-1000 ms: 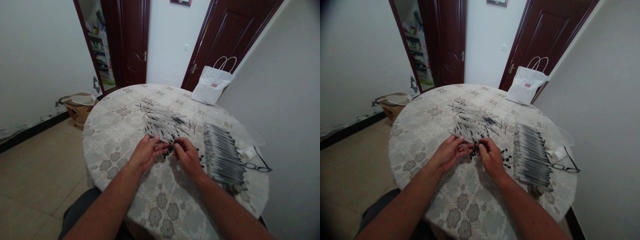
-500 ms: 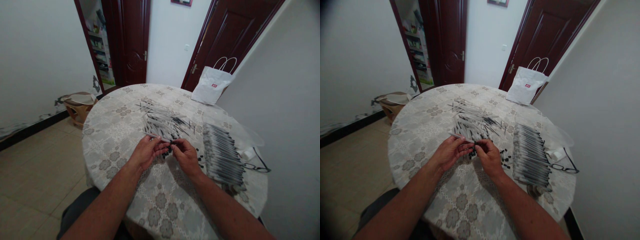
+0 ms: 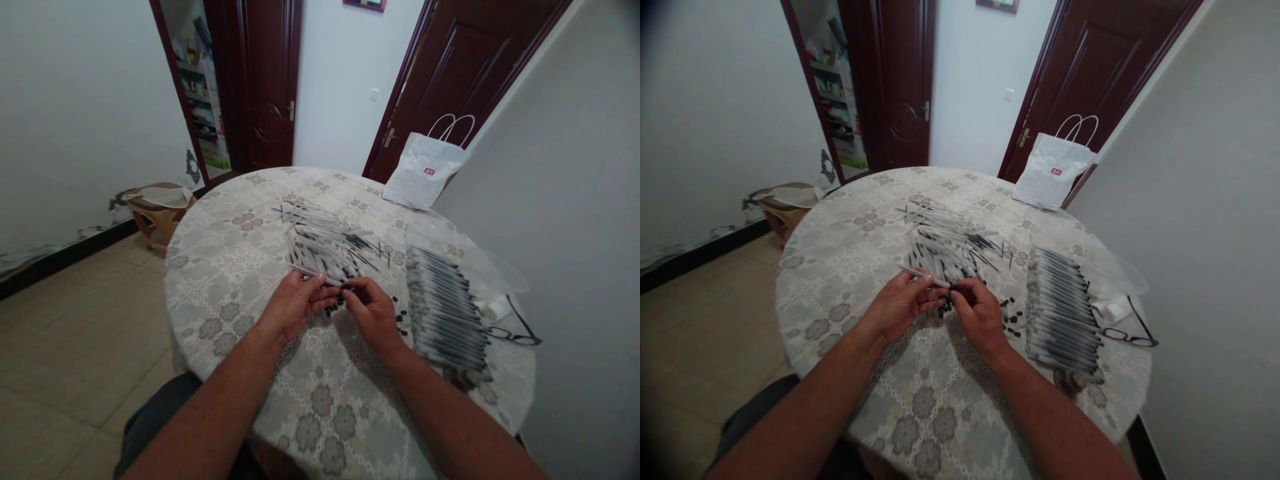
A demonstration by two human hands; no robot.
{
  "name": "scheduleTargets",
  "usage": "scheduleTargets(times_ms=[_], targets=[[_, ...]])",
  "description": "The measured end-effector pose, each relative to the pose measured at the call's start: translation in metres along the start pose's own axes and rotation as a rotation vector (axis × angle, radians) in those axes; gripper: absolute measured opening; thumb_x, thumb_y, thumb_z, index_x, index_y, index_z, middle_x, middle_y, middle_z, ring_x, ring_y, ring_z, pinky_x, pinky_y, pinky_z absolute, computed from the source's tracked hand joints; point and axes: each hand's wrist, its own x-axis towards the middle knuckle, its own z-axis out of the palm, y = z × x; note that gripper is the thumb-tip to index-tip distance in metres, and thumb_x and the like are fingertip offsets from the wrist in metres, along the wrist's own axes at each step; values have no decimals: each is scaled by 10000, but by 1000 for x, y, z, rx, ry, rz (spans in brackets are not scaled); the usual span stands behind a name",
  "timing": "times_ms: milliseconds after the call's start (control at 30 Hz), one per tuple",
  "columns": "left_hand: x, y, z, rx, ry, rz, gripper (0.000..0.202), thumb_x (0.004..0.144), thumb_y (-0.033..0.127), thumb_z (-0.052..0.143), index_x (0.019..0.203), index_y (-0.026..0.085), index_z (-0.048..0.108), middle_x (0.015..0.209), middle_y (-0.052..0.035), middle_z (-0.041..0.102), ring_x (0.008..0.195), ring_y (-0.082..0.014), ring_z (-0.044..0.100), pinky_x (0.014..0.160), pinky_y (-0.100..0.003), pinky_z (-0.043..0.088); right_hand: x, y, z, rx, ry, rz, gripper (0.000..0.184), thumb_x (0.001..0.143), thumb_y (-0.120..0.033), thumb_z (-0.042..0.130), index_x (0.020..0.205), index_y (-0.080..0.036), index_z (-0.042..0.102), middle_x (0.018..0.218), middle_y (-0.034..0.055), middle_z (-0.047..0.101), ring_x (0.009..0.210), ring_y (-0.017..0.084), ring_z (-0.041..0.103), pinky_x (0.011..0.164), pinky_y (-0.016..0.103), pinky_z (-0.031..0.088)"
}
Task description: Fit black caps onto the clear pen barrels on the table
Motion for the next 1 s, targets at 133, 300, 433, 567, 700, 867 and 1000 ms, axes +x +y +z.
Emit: scheduleTargets(times_ms=[133, 300, 433, 567, 700, 867, 1000], targets=[[-1, 0, 1, 1, -6, -4, 209, 887, 218, 716, 978, 178, 532, 984, -119, 760, 849, -210, 769, 763, -341, 632, -1, -5, -3, -121, -1, -63, 136, 917, -310, 668, 1018, -226, 703, 879, 17, 693, 756, 158, 626, 697, 276, 475], [0, -2, -1, -5, -11, 11, 265, 854, 219, 755, 975, 185, 521, 984, -113, 760, 854, -218, 769, 768, -364, 638, -1, -6, -7, -197, -20, -27, 210, 951, -391, 632, 1045, -216, 699, 802, 4, 674, 708, 157, 611, 671, 275, 456], [0, -3, -2, 8, -50, 4, 293, 837, 216, 777, 975, 186, 520, 1021, -130, 766, 863, -216, 771, 773, -353, 639, 0, -8, -9, -282, -95, -10, 381, 1027, -447, 474, 796, -204, 655, 664, -6, 596, 638, 151, 559, 622, 278, 406], [0, -3, -2, 19, -46, -2, 275, 833, 204, 776, 963, 174, 536, 1007, -136, 768, 857, -218, 772, 748, -332, 642, -2, -9, -9, -227, -103, -10, 294, 1032, -431, 448, 983, -210, 636, 735, -10, 624, 666, 156, 582, 651, 279, 432], [0, -2, -1, 4, -39, 4, 284, 826, 202, 782, 961, 172, 534, 975, -125, 764, 837, -213, 767, 725, -324, 642, -3, -10, -8, -246, -74, -46, 243, 951, -395, 599, 1114, -214, 592, 890, 12, 677, 749, 167, 619, 693, 278, 459], [-2, -2, 0, 6, -43, -16, 290, 822, 204, 792, 952, 172, 534, 949, -114, 762, 815, -202, 764, 713, -313, 639, -3, -11, -9, -316, -146, -61, 336, 1033, -393, 441, 792, -218, 598, 688, -1, 595, 645, 159, 548, 628, 286, 398], [-3, -1, 1, 0, -30, -11, 280, 828, 200, 788, 958, 170, 542, 955, -121, 762, 817, -205, 765, 713, -318, 641, -3, -10, -10, -249, -128, -51, 319, 1041, -402, 420, 855, -219, 603, 719, 3, 609, 664, 167, 568, 644, 293, 415]])
